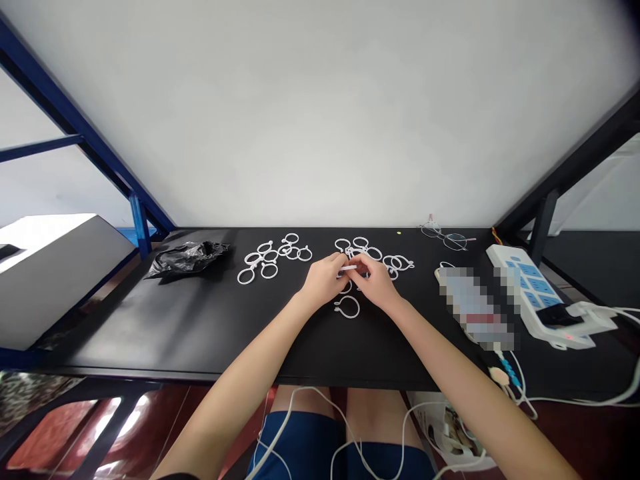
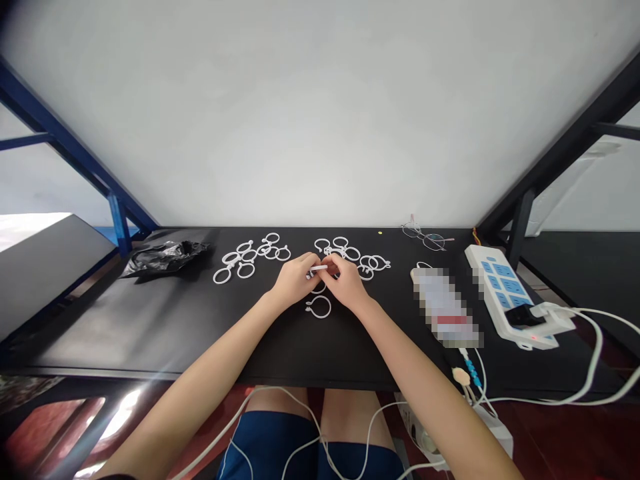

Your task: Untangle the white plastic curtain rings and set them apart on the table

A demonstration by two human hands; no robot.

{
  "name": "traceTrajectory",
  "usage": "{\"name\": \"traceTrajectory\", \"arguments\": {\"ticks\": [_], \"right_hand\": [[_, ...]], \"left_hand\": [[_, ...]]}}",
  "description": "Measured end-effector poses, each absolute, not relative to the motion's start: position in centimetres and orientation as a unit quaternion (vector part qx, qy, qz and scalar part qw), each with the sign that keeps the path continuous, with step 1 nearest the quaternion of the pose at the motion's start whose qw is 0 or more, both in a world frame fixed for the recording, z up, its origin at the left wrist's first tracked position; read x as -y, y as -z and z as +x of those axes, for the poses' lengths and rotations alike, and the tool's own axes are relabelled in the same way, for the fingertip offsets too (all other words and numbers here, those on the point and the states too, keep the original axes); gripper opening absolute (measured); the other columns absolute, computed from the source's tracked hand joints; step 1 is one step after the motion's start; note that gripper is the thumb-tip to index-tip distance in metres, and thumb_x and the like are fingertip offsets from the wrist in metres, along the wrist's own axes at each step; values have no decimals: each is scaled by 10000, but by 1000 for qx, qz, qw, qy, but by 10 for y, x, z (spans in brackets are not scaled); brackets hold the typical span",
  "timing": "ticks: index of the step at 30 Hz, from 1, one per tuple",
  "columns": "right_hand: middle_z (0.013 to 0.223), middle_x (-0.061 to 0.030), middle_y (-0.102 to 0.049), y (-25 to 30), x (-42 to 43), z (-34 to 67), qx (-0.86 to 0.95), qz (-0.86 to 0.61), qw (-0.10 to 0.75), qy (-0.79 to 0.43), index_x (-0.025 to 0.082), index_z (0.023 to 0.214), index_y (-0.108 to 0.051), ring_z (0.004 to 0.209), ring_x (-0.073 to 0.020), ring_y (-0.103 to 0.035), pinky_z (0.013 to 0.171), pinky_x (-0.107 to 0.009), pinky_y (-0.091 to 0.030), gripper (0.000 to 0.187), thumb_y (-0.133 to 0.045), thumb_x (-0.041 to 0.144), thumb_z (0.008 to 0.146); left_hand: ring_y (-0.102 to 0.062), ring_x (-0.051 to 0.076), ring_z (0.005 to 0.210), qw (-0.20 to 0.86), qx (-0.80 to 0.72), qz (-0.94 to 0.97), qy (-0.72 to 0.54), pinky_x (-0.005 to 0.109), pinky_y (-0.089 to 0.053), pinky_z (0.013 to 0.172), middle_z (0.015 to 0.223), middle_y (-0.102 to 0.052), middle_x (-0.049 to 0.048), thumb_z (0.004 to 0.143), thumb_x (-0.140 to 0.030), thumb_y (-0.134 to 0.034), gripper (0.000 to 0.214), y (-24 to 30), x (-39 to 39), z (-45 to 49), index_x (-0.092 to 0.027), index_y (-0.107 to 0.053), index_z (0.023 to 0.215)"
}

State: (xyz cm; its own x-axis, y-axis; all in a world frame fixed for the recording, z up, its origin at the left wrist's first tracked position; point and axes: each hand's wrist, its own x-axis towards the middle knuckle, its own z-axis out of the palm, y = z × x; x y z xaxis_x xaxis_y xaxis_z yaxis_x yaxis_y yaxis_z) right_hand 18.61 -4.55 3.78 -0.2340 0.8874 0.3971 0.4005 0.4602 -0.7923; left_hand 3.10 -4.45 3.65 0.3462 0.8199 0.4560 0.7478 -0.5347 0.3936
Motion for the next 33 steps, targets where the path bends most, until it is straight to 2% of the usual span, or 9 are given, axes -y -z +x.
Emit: {"name": "traceTrajectory", "arguments": {"ticks": [19, 33], "right_hand": [[799, -26, -666, -33, 44, 186, 743, -430, 435, -274, 220, 847, -586, 753, -192, -662, 729, -359, -560, 99, -604, 310, 809], [799, -16, -670, -31, 43, 187, 747, -439, 419, -271, 220, 852, -603, 742, -185, -661, 727, -353, -552, 85, -593, 295, 813]], "left_hand": [[-589, 121, 720, 72, -470, 822, -315, 208, -390, 581, 855, -640, 4, 773, -94, -528, 132, -34, 43, 30, -198, -577, 838], [-589, 129, 706, 68, -478, 823, -299, 215, -385, 574, 839, -639, 14, 773, -119, -528, 107, -33, 42, 31, -195, -585, 820]]}}
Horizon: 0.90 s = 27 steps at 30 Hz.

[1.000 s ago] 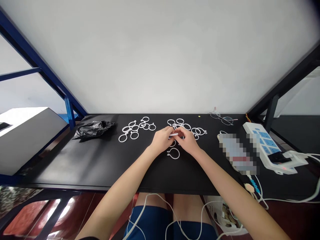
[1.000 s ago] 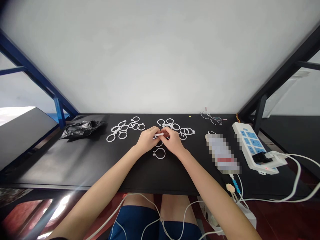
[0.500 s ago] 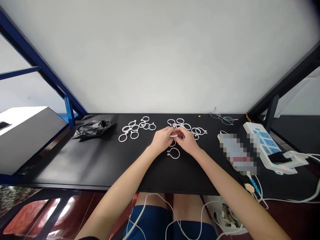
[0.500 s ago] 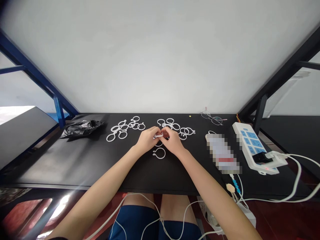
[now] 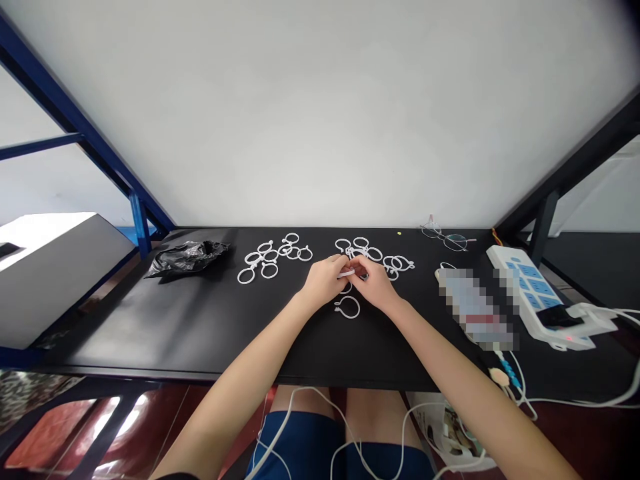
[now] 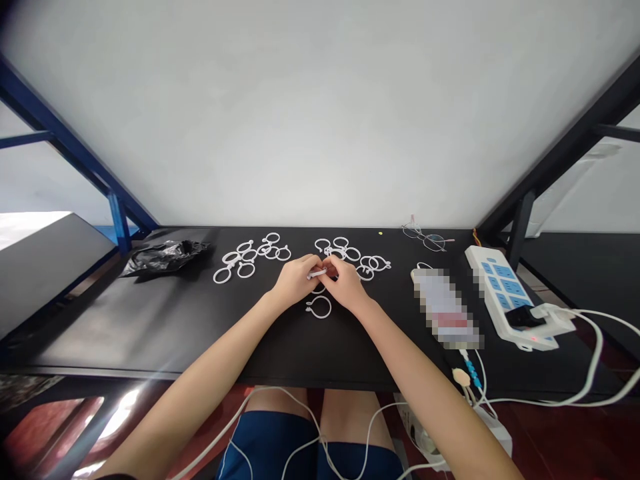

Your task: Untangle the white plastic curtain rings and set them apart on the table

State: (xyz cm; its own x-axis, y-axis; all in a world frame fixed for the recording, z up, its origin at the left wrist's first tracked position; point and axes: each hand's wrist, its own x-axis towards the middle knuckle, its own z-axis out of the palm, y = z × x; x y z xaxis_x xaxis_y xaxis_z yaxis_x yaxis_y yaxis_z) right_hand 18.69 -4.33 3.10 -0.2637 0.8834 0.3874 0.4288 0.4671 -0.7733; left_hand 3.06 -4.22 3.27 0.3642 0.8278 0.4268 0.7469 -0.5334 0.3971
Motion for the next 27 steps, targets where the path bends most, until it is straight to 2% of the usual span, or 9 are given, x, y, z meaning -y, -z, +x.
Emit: {"name": "traceTrajectory", "arguments": {"ticks": [21, 27], "right_hand": [[812, -15, -681, -30, 44, 186, 756, -447, 388, -279, 217, 832, -603, 750, -180, -656, 740, -344, -543, 51, -590, 256, 801], [823, -16, -688, -30, 44, 187, 762, -453, 370, -277, 216, 826, -603, 762, -180, -656, 743, -335, -534, 42, -577, 218, 793]], "left_hand": [[-595, 142, 720, 71, -479, 840, -246, 231, -399, 577, 854, -632, 13, 797, -121, -525, 90, -37, 44, 30, -198, -557, 832], [-617, 159, 773, 74, -489, 847, -197, 234, -426, 616, 902, -640, 22, 812, -151, -523, 111, -42, 45, 31, -199, -563, 904]]}}
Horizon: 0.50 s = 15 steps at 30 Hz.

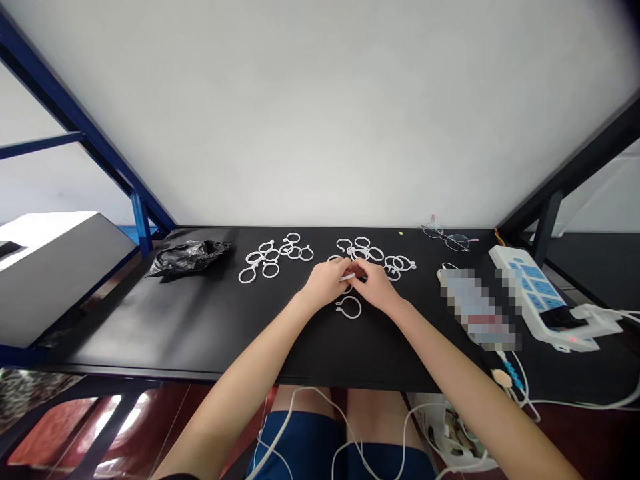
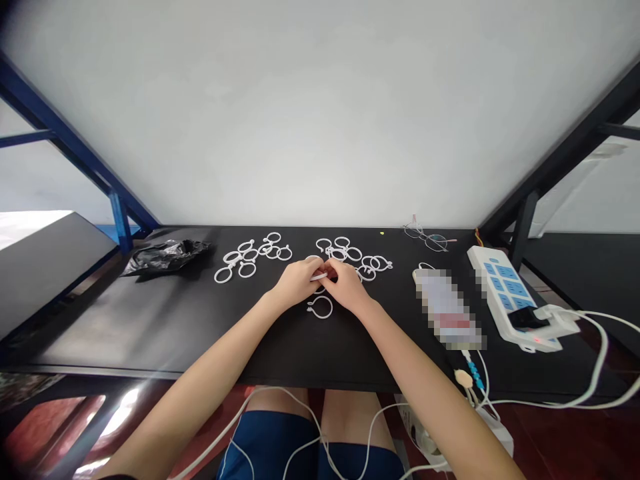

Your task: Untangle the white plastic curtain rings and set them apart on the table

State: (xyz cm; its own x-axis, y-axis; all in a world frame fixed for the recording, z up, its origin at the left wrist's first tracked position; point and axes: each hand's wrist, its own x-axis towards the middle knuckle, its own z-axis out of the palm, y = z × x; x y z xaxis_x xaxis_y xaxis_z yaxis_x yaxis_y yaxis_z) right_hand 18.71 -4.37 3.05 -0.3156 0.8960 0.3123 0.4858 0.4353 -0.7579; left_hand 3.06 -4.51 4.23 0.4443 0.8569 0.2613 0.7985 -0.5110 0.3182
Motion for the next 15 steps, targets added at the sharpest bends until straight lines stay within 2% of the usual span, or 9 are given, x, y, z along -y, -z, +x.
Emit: {"name": "traceTrajectory", "arguments": {"ticks": [15], "right_hand": [[795, -12, -685, -31, 43, 187, 765, -455, 367, -271, 213, 793, -591, 738, -174, -650, 715, -315, -520, 18, -577, 225, 793]], "left_hand": [[-620, 163, 764, 73, -486, 851, -186, 236, -418, 605, 895, -638, 19, 794, -146, -522, 126, -43, 46, 30, -197, -549, 907]]}}
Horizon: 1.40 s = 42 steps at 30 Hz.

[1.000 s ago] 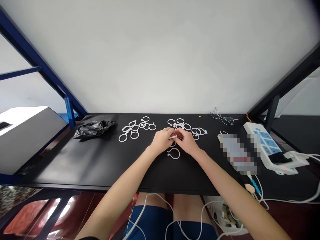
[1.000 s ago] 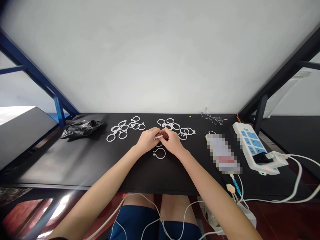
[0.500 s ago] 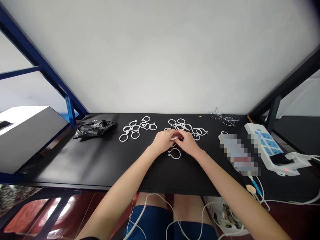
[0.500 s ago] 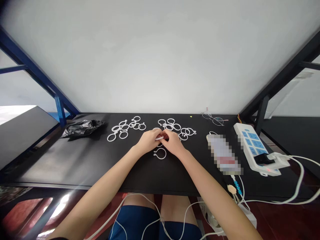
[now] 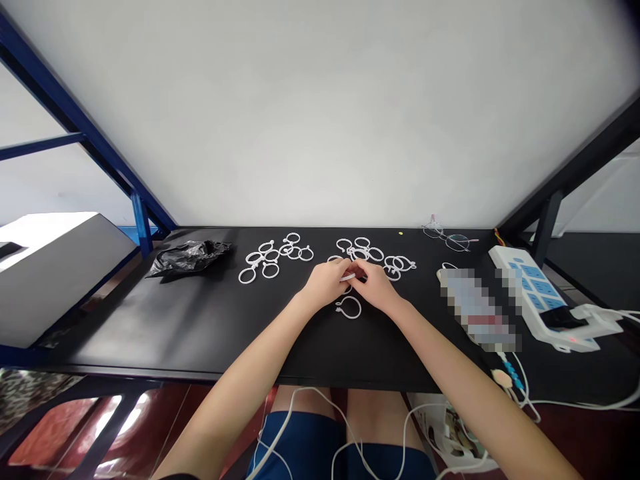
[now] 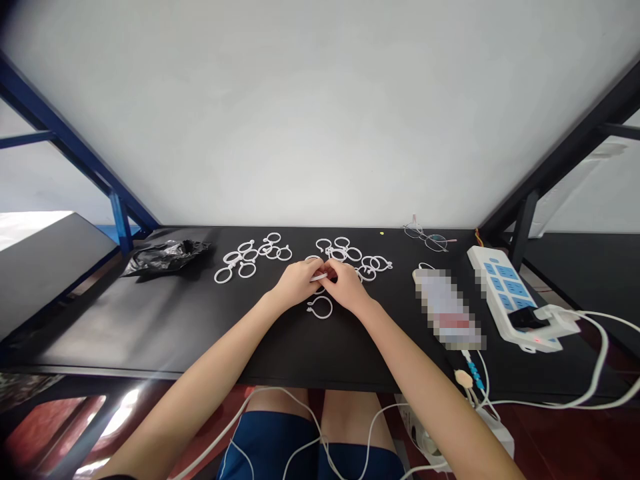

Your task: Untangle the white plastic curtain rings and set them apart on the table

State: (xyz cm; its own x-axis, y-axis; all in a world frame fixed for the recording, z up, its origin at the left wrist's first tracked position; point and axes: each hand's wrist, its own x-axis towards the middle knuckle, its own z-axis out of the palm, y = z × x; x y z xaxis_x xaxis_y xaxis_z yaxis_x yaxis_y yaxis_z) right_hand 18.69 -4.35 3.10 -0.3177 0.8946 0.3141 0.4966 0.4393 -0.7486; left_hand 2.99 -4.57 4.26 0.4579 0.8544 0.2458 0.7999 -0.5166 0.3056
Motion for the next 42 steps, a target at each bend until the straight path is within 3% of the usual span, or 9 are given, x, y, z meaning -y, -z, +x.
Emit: {"name": "traceTrajectory", "arguments": {"ticks": [42], "right_hand": [[776, -15, -677, -29, 43, 188, 770, -454, 363, -262, 212, 769, -576, 723, -173, -636, 700, -314, -502, 28, -571, 226, 793]], "left_hand": [[-630, 173, 805, 91, -491, 850, -168, 253, -469, 682, 932, -641, 37, 797, -142, -516, 161, -45, 47, 32, -195, -563, 942]]}}
